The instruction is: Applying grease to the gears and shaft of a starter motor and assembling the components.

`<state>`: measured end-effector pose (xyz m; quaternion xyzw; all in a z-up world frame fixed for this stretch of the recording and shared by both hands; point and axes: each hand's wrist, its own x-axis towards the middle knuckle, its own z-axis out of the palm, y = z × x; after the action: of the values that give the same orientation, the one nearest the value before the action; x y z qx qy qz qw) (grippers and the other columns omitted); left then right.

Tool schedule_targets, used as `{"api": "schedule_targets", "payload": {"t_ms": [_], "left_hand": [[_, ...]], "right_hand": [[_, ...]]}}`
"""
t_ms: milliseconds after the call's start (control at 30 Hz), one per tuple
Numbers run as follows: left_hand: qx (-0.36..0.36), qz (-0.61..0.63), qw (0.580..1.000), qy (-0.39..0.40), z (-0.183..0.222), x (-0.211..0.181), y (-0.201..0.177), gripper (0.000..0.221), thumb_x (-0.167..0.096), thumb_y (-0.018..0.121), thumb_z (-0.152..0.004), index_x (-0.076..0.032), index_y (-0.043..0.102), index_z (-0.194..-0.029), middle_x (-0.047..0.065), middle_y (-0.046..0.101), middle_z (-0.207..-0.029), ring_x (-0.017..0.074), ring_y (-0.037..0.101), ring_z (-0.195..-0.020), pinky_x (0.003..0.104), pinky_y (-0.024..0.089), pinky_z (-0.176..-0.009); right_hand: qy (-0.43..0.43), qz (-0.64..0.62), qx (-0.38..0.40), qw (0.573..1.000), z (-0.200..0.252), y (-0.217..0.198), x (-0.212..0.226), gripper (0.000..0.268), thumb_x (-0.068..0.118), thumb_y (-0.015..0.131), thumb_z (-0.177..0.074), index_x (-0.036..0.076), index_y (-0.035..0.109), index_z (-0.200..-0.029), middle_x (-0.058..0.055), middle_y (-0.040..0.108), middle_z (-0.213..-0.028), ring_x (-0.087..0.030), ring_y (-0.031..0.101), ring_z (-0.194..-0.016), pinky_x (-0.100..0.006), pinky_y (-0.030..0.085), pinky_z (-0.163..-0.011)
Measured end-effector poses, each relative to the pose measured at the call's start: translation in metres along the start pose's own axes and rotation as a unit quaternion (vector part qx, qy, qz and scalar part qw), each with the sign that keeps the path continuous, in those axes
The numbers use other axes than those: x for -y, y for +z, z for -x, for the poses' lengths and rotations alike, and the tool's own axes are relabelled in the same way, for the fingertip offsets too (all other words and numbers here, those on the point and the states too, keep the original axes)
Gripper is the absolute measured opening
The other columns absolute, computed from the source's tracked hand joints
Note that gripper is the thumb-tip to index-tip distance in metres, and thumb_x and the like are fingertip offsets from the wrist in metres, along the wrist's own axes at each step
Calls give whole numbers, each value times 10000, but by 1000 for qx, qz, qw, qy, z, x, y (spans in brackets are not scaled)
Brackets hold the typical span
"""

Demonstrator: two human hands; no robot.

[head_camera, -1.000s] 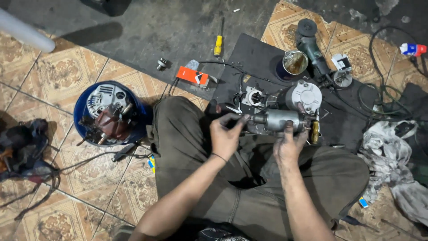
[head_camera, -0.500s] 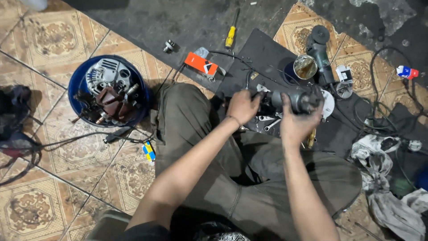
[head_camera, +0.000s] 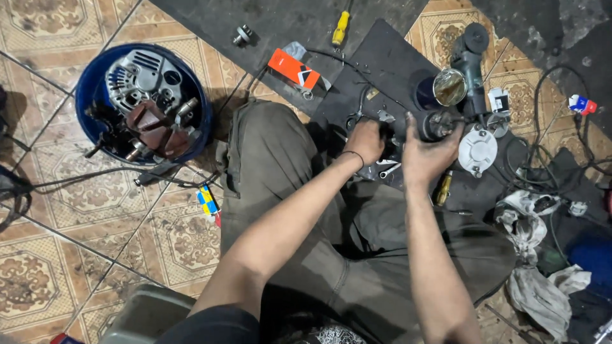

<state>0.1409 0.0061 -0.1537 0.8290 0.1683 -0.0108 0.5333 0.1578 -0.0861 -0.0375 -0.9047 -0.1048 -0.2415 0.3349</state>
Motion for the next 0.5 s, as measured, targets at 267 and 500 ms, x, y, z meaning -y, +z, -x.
{"api": "schedule_targets", "payload": {"t_ms": [267,500], "left_hand": [[-58,26,998,-9,9,-13,-9,233,-155,691,-806,49,755,-900,241,730,-835,425,749,-832,445,634,-625],[-53,71,996,-32,19,-30,-40,322,-103,466,-912,42,752,-935,251,754,-899,447,747,-922,518,633,-785]], "right_hand": [[28,18,13,999,-9,5,-6,638,231,1043,-703,107,645,-1186,-178,759,-1083,-430,691,-1092,-552,531,-953],[18,21,23,999,-15,4,4,568,178,1011,-706,90,665,-1147,-192,765,-1039,-468,695,-1060,-576,527,-944]]}}
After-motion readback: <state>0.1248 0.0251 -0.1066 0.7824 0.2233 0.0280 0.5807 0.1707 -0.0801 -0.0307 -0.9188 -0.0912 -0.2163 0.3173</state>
